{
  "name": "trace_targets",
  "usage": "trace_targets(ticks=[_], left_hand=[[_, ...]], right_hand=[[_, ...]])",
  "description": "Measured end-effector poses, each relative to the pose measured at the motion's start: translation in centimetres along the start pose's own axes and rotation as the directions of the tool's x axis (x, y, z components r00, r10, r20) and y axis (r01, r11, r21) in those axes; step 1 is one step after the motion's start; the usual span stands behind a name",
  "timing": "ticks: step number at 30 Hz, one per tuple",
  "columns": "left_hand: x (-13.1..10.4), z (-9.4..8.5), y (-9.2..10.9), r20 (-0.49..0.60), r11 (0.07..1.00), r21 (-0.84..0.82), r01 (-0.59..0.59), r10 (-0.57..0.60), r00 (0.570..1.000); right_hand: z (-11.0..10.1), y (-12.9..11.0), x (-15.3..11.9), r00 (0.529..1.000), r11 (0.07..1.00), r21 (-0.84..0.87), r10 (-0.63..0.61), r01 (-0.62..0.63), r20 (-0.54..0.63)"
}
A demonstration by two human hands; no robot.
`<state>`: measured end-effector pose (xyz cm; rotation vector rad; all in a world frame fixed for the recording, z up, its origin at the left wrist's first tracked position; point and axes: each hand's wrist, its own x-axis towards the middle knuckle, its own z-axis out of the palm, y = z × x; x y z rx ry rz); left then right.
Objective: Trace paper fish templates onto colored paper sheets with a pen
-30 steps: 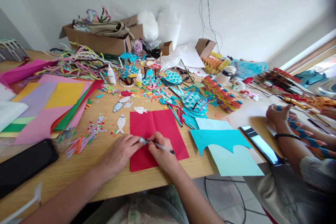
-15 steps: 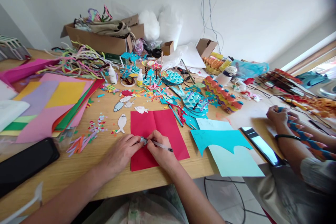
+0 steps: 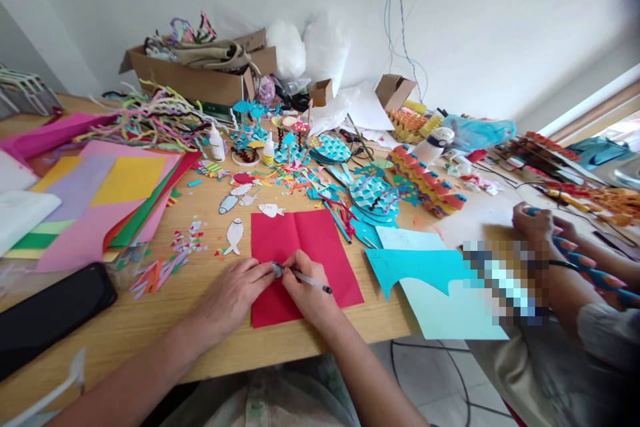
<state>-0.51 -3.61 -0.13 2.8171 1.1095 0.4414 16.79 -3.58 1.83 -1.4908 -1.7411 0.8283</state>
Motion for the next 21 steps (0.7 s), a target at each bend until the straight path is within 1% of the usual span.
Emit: trace_targets(ticks=[7, 13, 21], left_hand=[[-0.23, 0.62, -0.11, -0.027, 1.000, 0.002, 0.008, -0.007, 1.000], [-0.33, 0.69, -0.11, -0.027, 0.999, -0.021, 0.026, -0.026, 0.999], [-0.40, 0.82, -0.13, -0.050, 1.000, 0.002, 0.010, -0.009, 0.999]], right_hand=[[0.06, -0.12, 0.08, 1.000, 1.000, 0.006, -0.001, 0.001, -0.010], [0.10, -0.20, 0.14, 1.000, 0.999, -0.033, -0.005, 0.004, -0.031], [0.22, -0.56, 0.53, 1.000, 0.999, -0.031, 0.009, -0.009, -0.005]])
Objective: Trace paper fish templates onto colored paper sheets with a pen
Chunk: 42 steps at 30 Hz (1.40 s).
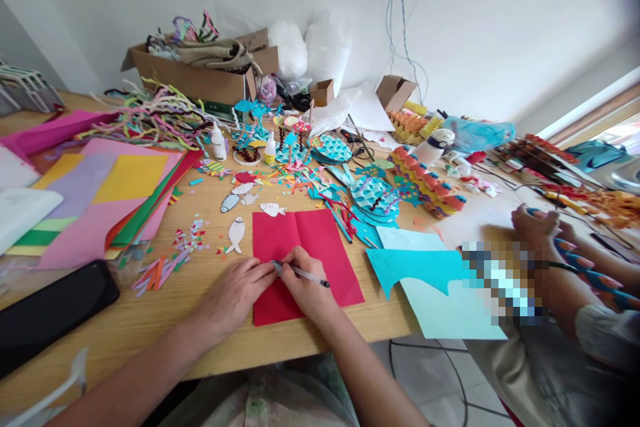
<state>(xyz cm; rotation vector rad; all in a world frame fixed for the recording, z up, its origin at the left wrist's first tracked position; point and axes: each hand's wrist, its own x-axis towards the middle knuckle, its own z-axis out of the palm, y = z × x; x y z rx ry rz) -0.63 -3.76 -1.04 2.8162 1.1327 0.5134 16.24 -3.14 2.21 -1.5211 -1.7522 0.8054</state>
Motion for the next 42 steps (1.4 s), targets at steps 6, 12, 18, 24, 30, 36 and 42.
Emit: trace_targets(ticks=[6, 12, 18, 24, 30, 36, 42], left_hand=[[0.0, 0.0, 0.0, 0.030, 1.000, -0.025, 0.015, -0.014, 0.999], [-0.1, -0.2, 0.2, 0.052, 0.998, -0.033, 0.048, -0.046, 0.998], [0.0, -0.7, 0.5, 0.074, 0.998, -0.027, 0.048, -0.046, 0.996], [-0.3, -0.7, 0.6, 0.045, 1.000, 0.006, 0.027, -0.028, 0.999], [-0.6, -0.8, 0.6, 0.036, 1.000, -0.003, 0.027, -0.027, 0.999], [-0.6, -0.7, 0.7, 0.024, 0.999, 0.007, 0.048, -0.048, 0.999], [-0.5, -0.8, 0.7, 0.038, 0.999, 0.023, 0.026, -0.027, 0.999]], right_hand=[[0.4, 0.0, 0.4, 1.000, 0.999, 0.048, -0.012, 0.010, 0.028], [0.4, 0.0, 0.5, 0.999, 0.997, 0.073, -0.021, 0.017, 0.045], [0.5, -0.1, 0.4, 0.998, 0.991, 0.133, -0.027, 0.019, 0.061], [0.4, -0.2, 0.5, 0.996, 0.989, 0.148, -0.021, 0.008, 0.089], [0.5, -0.1, 0.5, 0.997, 0.991, 0.132, -0.032, 0.022, 0.073], [-0.2, 0.5, 0.1, 1.000, 0.986, 0.169, 0.000, 0.005, -0.027], [-0.6, 0.6, -0.6, 0.999, 0.996, 0.088, 0.009, -0.005, -0.046]])
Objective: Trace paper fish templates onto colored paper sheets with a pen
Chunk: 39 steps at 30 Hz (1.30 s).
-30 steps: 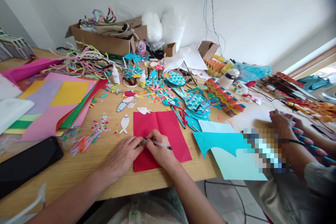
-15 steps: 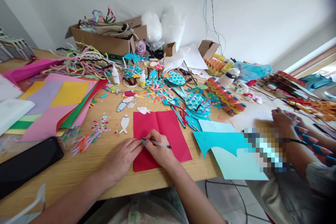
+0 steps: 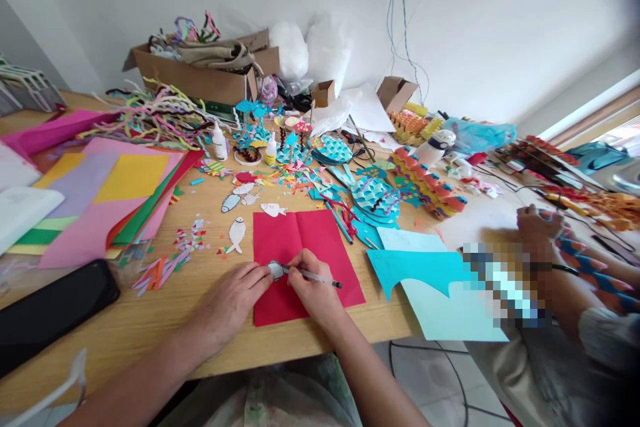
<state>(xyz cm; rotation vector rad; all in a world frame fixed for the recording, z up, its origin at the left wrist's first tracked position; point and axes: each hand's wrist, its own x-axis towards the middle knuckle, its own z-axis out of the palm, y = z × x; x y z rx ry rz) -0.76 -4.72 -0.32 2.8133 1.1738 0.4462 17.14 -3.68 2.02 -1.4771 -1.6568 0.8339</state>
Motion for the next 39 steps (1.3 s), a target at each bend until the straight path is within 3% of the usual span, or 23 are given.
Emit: trace_targets(ticks=[12, 17, 33, 39], left_hand=[[0.0, -0.1, 0.3, 0.005, 0.999, 0.026, 0.020, -0.020, 1.000], [-0.4, 0.3, 0.1, -0.048, 0.999, 0.050, -0.011, 0.013, 0.999], [-0.9, 1.0, 0.3, -0.059, 0.998, 0.062, 0.006, -0.003, 0.998], [-0.9, 0.3, 0.8, -0.012, 0.994, -0.032, 0.107, -0.107, 0.994]], right_hand=[[0.6, -0.4, 0.4, 0.998, 0.996, 0.083, -0.019, 0.014, 0.067], [1.1, -0.9, 0.7, 0.993, 0.999, 0.054, -0.016, 0.010, 0.114], [1.1, -1.1, 0.9, 0.995, 1.000, -0.024, -0.001, 0.003, 0.104], [1.1, -1.2, 0.9, 0.993, 1.000, -0.003, -0.007, 0.007, 0.122]])
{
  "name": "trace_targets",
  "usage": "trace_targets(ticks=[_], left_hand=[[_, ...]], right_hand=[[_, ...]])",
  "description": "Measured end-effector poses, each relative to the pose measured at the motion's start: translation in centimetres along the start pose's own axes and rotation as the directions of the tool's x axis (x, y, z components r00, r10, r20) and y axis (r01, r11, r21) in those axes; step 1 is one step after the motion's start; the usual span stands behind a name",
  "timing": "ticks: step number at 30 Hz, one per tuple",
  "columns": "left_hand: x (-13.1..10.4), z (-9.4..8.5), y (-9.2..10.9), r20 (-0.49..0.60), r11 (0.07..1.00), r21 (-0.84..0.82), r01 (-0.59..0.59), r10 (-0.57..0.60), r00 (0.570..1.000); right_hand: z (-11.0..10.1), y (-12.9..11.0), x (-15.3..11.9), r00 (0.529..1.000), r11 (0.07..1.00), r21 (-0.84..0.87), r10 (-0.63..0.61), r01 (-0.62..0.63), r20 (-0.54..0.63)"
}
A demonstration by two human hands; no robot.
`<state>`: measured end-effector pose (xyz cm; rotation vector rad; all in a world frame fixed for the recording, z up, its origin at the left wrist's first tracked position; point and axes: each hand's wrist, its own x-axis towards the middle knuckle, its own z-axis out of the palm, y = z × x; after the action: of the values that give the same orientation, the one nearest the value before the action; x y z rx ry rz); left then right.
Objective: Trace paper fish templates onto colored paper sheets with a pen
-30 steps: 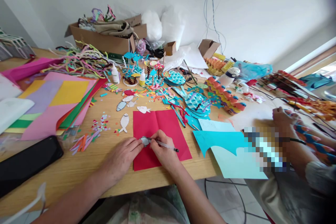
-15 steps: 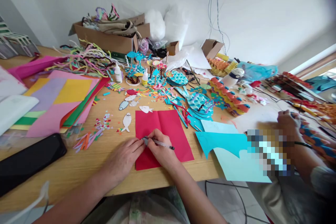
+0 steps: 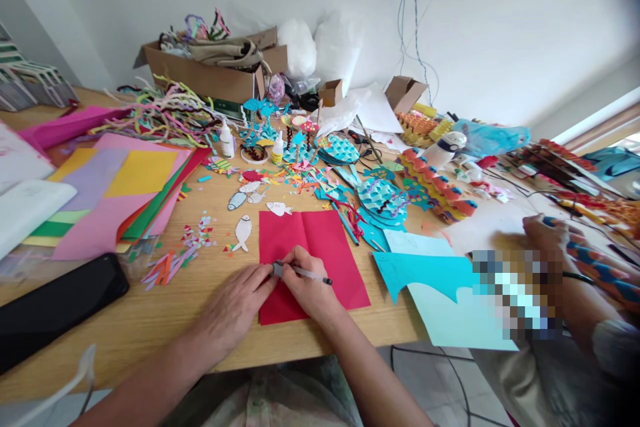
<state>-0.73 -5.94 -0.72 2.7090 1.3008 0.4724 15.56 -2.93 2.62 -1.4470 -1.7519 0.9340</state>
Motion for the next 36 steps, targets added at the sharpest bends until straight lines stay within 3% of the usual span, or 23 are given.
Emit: trace_targets(ticks=[19, 31, 36], left_hand=[[0.4, -1.2, 0.7, 0.151, 0.995, 0.094, 0.022, -0.036, 0.988], [-0.2, -1.1, 0.7, 0.084, 0.996, 0.088, 0.014, -0.021, 0.996], [-0.3, -0.8, 0.6, 0.047, 0.995, 0.100, 0.010, -0.014, 0.999]], right_hand=[[0.4, -0.7, 0.1, 0.997, 1.000, -0.004, -0.009, 0.009, 0.071], [0.4, -0.7, 0.3, 0.992, 0.995, 0.096, -0.028, 0.016, 0.125], [0.0, -0.3, -0.3, 1.000, 0.997, 0.080, -0.019, 0.017, 0.013]])
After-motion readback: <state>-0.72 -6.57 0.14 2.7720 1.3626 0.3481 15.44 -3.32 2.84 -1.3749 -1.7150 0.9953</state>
